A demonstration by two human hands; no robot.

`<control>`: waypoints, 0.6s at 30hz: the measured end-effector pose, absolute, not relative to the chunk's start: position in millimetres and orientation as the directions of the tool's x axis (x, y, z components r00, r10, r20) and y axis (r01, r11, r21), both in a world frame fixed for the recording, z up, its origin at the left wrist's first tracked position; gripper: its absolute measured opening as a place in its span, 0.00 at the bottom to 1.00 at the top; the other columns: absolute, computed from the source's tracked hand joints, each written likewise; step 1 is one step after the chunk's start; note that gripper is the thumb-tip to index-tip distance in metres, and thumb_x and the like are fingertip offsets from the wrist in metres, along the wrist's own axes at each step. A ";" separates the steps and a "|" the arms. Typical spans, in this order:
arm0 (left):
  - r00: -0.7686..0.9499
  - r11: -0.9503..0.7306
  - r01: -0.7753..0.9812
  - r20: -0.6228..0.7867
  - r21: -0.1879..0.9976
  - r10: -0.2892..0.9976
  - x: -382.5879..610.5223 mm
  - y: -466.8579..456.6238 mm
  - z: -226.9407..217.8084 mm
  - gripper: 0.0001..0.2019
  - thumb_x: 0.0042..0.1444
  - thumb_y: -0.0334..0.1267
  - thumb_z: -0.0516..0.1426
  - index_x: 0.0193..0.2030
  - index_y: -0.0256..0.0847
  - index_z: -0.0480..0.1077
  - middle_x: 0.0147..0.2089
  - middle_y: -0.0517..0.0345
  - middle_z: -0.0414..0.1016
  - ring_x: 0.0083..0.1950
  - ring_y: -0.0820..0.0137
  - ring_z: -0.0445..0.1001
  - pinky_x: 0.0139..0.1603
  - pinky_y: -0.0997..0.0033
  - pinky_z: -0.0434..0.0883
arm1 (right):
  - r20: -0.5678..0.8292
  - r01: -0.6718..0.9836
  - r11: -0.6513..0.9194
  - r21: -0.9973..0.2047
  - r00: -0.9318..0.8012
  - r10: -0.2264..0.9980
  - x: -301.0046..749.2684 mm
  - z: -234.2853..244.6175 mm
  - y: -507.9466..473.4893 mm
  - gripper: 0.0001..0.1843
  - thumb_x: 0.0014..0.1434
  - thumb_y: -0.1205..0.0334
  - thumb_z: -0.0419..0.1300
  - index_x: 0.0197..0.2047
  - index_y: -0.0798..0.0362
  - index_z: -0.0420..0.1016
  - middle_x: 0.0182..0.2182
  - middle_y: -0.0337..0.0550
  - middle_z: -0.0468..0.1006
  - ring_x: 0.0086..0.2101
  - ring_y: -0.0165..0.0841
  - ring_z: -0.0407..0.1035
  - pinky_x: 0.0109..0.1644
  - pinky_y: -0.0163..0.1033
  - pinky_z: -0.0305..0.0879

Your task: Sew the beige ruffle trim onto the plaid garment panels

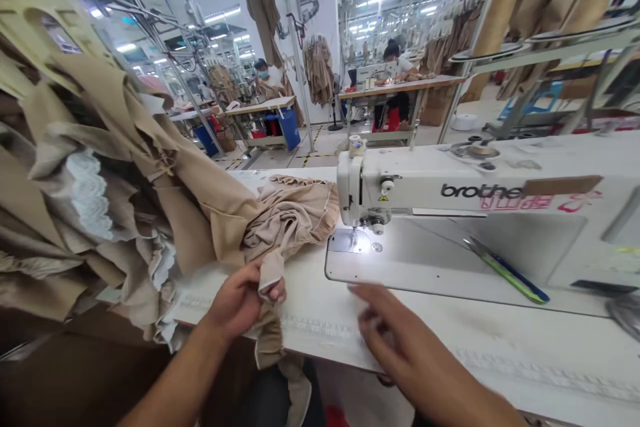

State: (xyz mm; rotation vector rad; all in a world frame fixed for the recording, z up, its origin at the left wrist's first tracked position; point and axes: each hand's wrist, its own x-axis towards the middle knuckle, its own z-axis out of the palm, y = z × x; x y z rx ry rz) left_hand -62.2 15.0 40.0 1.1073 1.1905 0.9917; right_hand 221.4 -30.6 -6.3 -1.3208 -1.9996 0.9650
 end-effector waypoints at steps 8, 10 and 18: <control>-0.023 0.274 -0.345 -0.300 0.898 0.954 -93.0 -41.2 23.6 0.19 0.45 0.50 0.70 0.27 0.37 0.71 0.24 0.61 0.69 0.28 0.72 0.70 0.32 0.73 0.71 | 0.169 0.674 0.526 -0.518 -0.522 0.836 114.5 27.8 96.1 0.19 0.64 0.71 0.52 0.53 0.54 0.79 0.53 0.52 0.81 0.51 0.44 0.76 0.56 0.48 0.72; -0.027 0.295 -0.346 -0.324 0.891 0.946 -99.5 -50.6 19.7 0.19 0.46 0.47 0.72 0.27 0.35 0.72 0.25 0.60 0.71 0.29 0.73 0.71 0.33 0.76 0.72 | 0.195 0.673 0.576 -0.463 -0.557 0.807 113.6 55.6 96.4 0.16 0.65 0.67 0.53 0.49 0.53 0.80 0.47 0.50 0.82 0.48 0.43 0.76 0.53 0.47 0.71; -0.065 0.186 -0.363 -0.224 0.913 0.972 -73.8 -65.7 -3.8 0.36 0.51 0.45 0.70 0.67 0.50 0.66 0.38 0.62 0.79 0.24 0.79 0.69 0.27 0.80 0.69 | 0.156 0.684 0.676 -0.273 -0.662 0.733 66.1 102.5 97.3 0.28 0.55 0.71 0.59 0.60 0.58 0.75 0.62 0.54 0.73 0.56 0.52 0.73 0.63 0.59 0.62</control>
